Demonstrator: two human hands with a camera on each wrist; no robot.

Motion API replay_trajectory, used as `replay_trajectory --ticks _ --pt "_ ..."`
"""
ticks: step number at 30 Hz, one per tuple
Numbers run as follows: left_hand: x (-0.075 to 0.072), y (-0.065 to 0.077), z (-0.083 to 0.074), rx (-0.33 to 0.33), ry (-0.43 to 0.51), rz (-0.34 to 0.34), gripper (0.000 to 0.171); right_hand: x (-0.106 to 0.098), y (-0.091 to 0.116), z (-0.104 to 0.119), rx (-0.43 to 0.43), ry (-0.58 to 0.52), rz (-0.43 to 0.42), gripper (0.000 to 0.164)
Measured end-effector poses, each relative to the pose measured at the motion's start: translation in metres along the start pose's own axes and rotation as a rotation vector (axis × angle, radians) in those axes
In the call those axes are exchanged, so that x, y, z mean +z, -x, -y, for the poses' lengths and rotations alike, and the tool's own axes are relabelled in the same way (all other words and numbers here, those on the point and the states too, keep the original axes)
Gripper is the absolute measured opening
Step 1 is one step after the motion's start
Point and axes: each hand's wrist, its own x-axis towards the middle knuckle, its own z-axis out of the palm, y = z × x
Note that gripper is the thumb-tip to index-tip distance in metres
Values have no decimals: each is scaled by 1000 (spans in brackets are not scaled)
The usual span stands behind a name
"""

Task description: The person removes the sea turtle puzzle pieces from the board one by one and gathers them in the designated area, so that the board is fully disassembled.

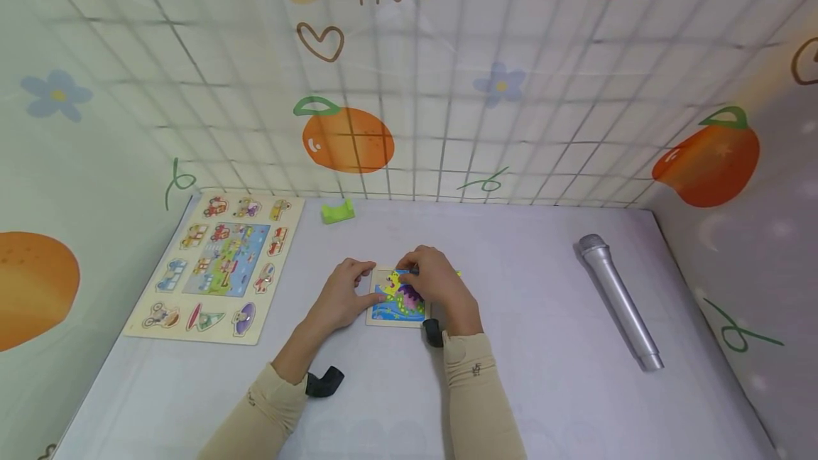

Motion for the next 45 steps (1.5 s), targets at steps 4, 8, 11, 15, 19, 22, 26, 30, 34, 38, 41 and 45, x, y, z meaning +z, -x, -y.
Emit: replay_trajectory --ticks 4,8,11,15,19,22,26,30,34,38,41,45 --pt "0 0 0 0 2 -2 67 1 1 1 10 -9 -18 13" --pt "0 0 0 2 -5 -5 66 1 4 4 25 -7 -29 14" --pt "0 0 0 3 -11 -4 66 0 5 6 35 -9 -34 14" --pt "0 0 -1 -3 -13 -1 66 1 5 7 51 -7 -36 13" --pt "0 -1 -1 0 -16 5 67 1 7 6 75 -18 -32 11" --pt "0 -1 -1 5 -19 4 67 0 7 4 75 -38 -28 10" --pt "0 -1 -1 11 -15 3 67 1 7 -1 71 -76 -27 8" --pt "1 0 0 12 -11 5 67 1 8 -8 71 -116 -29 7" --pt "1 -1 0 12 -2 1 67 -1 8 -11 54 -150 -32 7" --pt "1 -1 0 8 3 3 67 -1 8 -11 50 -164 -32 6" --pt "0 0 -1 13 0 0 66 1 7 -9 59 -159 -27 5" --pt "1 1 -3 13 -22 -18 65 4 6 -8 67 -146 -29 4"
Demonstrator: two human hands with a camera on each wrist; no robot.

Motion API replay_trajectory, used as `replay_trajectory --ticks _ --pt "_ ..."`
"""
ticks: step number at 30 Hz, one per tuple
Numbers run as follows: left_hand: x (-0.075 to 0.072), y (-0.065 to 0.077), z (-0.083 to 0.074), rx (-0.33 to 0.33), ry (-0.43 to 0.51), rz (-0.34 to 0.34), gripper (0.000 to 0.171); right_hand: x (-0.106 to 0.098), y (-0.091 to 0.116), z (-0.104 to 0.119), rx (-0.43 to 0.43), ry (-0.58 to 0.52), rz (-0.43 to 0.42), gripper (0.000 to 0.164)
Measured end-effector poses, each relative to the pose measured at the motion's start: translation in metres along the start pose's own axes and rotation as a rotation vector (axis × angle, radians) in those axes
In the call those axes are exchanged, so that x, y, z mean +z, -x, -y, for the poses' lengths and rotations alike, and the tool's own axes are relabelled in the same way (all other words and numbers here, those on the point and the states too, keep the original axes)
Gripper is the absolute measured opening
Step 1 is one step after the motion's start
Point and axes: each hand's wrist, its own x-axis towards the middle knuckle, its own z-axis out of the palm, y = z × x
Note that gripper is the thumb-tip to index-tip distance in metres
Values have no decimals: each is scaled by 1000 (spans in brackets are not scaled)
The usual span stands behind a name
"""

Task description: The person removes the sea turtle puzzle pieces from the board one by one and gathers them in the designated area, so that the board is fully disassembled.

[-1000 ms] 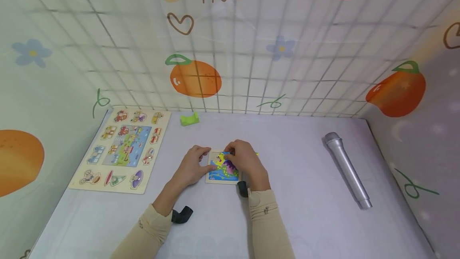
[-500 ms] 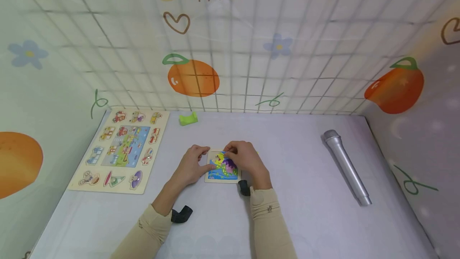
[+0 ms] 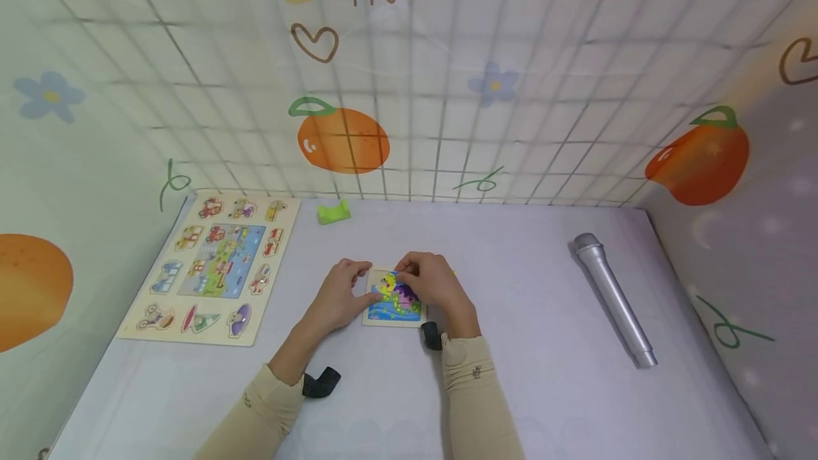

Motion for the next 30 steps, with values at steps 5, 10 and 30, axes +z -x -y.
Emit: replay_trajectory --ticks 5,10,30 --pt "7 1 -2 -12 -41 -48 71 2 0 1 -4 6 -9 4" --pt "12 2 -6 5 -90 -79 76 2 1 2 -6 -7 -4 4" --pt "14 2 -17 -18 -126 -88 75 -1 2 -3 -37 -27 9 5"
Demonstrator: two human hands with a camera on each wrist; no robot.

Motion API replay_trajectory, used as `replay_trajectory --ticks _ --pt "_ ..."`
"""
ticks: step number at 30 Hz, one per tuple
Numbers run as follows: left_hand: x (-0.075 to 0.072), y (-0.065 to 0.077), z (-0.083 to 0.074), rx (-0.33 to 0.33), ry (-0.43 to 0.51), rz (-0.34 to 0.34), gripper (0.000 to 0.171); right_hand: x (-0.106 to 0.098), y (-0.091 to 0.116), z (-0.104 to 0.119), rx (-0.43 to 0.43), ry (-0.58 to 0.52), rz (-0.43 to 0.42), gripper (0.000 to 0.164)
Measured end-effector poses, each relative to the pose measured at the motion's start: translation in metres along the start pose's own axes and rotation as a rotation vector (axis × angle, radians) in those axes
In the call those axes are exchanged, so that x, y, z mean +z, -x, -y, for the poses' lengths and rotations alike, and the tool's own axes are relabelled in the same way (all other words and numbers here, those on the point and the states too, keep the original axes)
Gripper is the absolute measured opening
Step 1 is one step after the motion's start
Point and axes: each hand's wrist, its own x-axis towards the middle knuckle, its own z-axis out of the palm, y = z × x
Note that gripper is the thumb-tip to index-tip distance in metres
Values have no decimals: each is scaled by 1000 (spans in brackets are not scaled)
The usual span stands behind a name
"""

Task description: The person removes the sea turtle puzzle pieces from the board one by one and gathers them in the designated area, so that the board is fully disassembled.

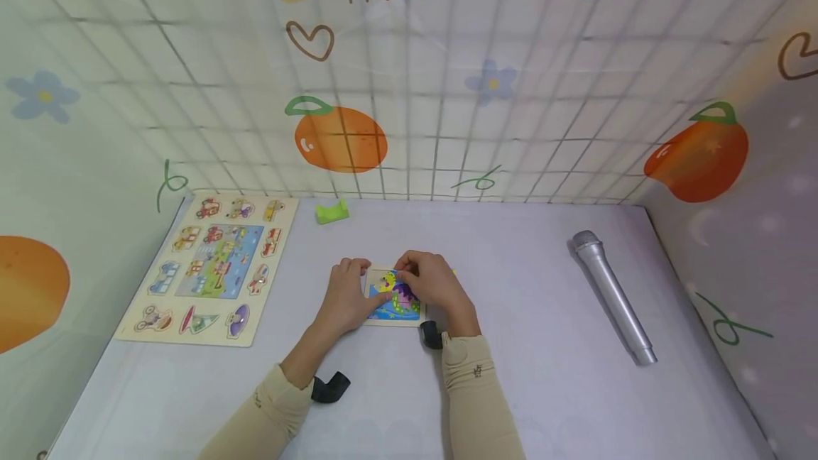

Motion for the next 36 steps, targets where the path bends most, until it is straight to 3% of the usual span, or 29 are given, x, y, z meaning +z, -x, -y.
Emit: replay_trajectory --ticks 12,36 --pt "-1 -1 -1 -11 -3 1 75 7 -4 10 73 19 -70 9" --pt "-1 -3 -3 -9 6 8 72 3 -1 8 96 -65 -66 6"
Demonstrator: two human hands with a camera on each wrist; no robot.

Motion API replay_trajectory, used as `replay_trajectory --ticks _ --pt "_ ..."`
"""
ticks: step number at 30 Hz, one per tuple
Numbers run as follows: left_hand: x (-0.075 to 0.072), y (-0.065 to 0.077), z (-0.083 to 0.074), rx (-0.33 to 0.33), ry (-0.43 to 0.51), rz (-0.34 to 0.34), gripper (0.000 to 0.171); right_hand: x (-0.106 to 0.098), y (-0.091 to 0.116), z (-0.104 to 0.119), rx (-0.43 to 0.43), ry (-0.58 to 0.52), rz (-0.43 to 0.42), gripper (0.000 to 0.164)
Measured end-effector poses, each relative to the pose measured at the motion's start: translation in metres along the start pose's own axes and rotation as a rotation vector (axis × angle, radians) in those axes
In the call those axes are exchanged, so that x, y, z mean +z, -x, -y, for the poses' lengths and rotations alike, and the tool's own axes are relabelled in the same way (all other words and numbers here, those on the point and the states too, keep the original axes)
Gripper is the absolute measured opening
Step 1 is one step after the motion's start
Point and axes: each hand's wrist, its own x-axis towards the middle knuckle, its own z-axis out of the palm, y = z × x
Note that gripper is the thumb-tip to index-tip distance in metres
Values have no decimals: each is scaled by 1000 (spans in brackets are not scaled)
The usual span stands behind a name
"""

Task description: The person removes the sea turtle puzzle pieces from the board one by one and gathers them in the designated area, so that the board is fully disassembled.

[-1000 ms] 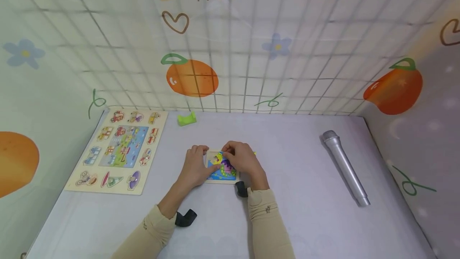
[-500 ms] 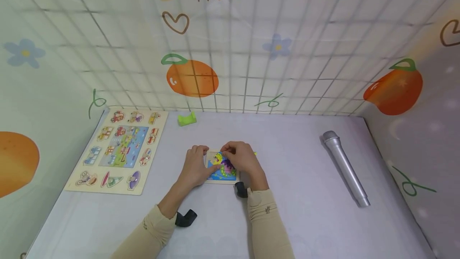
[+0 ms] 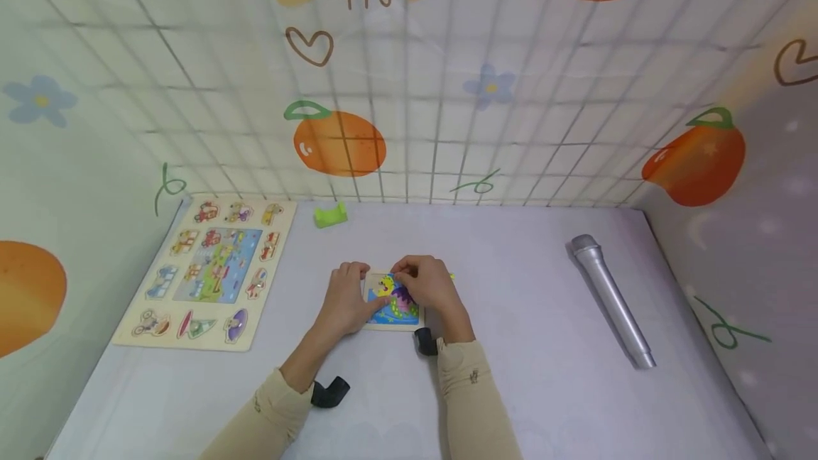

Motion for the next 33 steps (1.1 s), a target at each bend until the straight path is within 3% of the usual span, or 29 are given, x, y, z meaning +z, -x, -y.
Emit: replay_trajectory --ticks 26,33 --pt "1 0 1 -13 -27 11 74 5 0 -1 35 7 -35 12" --pt "-1 0 -2 -13 -25 6 73 0 0 -4 24 -54 -43 12"
